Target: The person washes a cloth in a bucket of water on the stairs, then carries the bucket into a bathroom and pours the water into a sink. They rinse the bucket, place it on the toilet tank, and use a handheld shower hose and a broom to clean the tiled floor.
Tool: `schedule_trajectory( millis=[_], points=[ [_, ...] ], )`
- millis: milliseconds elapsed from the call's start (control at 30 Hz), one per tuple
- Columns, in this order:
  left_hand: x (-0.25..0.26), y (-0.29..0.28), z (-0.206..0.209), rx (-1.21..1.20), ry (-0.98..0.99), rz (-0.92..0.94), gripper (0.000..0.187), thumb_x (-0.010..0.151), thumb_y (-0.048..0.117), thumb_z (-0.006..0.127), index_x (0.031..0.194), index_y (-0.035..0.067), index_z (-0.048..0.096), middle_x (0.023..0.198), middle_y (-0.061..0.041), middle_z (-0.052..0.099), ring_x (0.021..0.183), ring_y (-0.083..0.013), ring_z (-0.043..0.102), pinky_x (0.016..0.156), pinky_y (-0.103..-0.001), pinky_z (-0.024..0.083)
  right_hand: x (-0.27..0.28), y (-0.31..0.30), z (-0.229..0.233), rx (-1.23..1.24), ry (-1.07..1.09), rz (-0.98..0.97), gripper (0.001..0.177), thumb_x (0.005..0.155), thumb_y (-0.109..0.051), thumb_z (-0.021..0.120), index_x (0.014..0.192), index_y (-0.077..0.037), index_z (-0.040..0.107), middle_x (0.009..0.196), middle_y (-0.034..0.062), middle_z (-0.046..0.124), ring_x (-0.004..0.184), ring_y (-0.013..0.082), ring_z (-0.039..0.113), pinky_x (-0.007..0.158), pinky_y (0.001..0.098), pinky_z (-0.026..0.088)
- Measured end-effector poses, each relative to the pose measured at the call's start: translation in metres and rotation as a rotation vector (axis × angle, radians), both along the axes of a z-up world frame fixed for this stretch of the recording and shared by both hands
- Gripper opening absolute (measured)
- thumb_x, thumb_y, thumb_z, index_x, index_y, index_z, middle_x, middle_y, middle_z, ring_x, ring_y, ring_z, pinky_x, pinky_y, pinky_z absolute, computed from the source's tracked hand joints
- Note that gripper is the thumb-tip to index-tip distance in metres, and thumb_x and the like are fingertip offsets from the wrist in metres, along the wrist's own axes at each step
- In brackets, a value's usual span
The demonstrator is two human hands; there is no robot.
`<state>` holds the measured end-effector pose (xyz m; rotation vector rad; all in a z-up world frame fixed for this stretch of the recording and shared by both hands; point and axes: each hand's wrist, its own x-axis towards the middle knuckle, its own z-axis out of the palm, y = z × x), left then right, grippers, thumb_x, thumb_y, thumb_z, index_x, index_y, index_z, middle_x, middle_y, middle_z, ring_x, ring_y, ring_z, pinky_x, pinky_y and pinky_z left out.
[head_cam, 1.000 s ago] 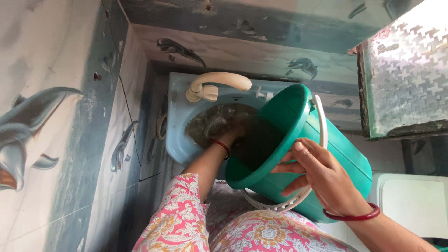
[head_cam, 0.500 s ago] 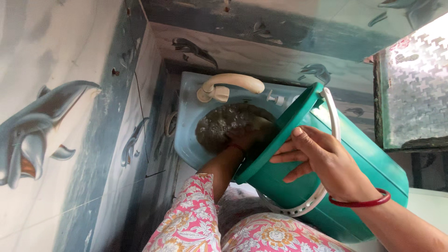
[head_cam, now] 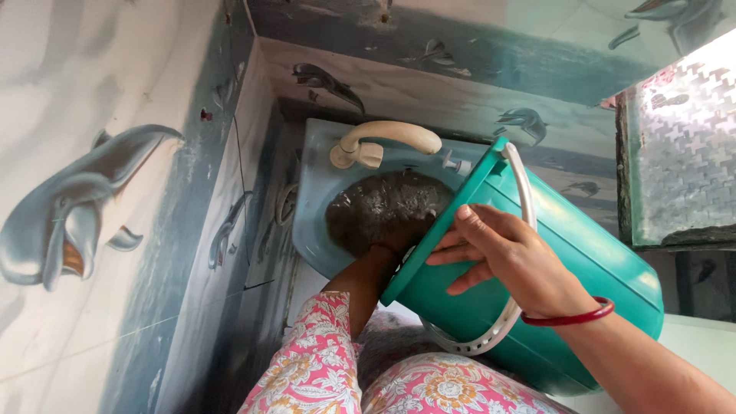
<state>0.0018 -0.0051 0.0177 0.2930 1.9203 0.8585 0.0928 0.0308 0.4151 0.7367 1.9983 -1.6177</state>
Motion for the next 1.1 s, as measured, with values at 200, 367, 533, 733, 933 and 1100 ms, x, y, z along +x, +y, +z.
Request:
schedule_trajectory(
  millis=[200,367,533,733,933,1100],
  points=[
    [-0.012,0.008,0.02,-0.149,-0.033,0.002,0.069,0.101,0.056,0.023,0.153,0.013,0.042,0.162,-0.02,0.02,0.148,-0.047,0.014,0.118,-0.068,0.008,0.01,0.017,0.001,-0.002,0.078,-0.077,0.051,0.098,-0.039,0.046,0.119,0.004,0.063,0.104,0.0243,0.076,0.098,0.0331,0.078,0.066,0.0424,0.065],
    [-0.041,0.028,-0.048,0.041,0.124,-0.042,0.065,0.099,0.051,0.026,0.152,0.014,0.039,0.16,-0.015,0.032,0.145,-0.0384,0.029,0.12,-0.066,0.007,0.027,0.051,0.006,0.147,0.225,-0.144,0.036,0.1,-0.023,0.057,0.106,0.011,0.063,0.095,0.0221,0.071,0.088,0.0318,0.079,0.065,0.0395,0.064],
    [-0.096,0.032,-0.093,0.475,0.375,0.087,0.046,0.104,0.035,0.046,0.124,0.0,0.069,0.13,-0.024,0.068,0.119,-0.0334,0.068,0.105,-0.046,0.052,0.039,0.086,0.003,0.161,0.378,-0.292,0.022,0.102,-0.012,0.065,0.102,0.01,0.062,0.082,0.0179,0.068,0.07,0.0266,0.073,0.06,0.036,0.06],
    [-0.116,-0.041,-0.001,0.278,0.59,0.295,0.03,0.099,0.024,0.052,0.116,0.004,0.067,0.115,-0.019,0.073,0.107,-0.0348,0.071,0.092,-0.045,0.055,0.051,0.108,-0.007,0.051,0.525,-0.311,0.019,0.103,-0.009,0.067,0.096,0.009,0.062,0.078,0.0115,0.065,0.065,0.0212,0.071,0.061,0.0328,0.061],
    [-0.096,-0.087,0.069,0.602,0.667,0.485,0.021,0.102,0.011,0.055,0.114,0.001,0.07,0.112,-0.022,0.074,0.103,-0.039,0.072,0.09,-0.049,0.055,0.062,0.128,-0.004,0.147,0.468,-0.283,0.024,0.103,-0.01,0.065,0.089,0.01,0.061,0.073,0.0135,0.064,0.061,0.0231,0.071,0.059,0.0345,0.062],
    [-0.088,-0.112,0.113,0.183,1.314,-0.012,0.074,0.071,-0.005,0.051,0.143,0.009,0.054,0.142,-0.034,0.046,0.114,-0.0455,0.063,0.078,-0.048,0.055,0.063,0.142,0.0,0.105,0.487,-0.284,0.024,0.104,-0.01,0.064,0.09,0.01,0.064,0.076,0.0117,0.064,0.062,0.0208,0.069,0.06,0.0327,0.06]
  ],
)
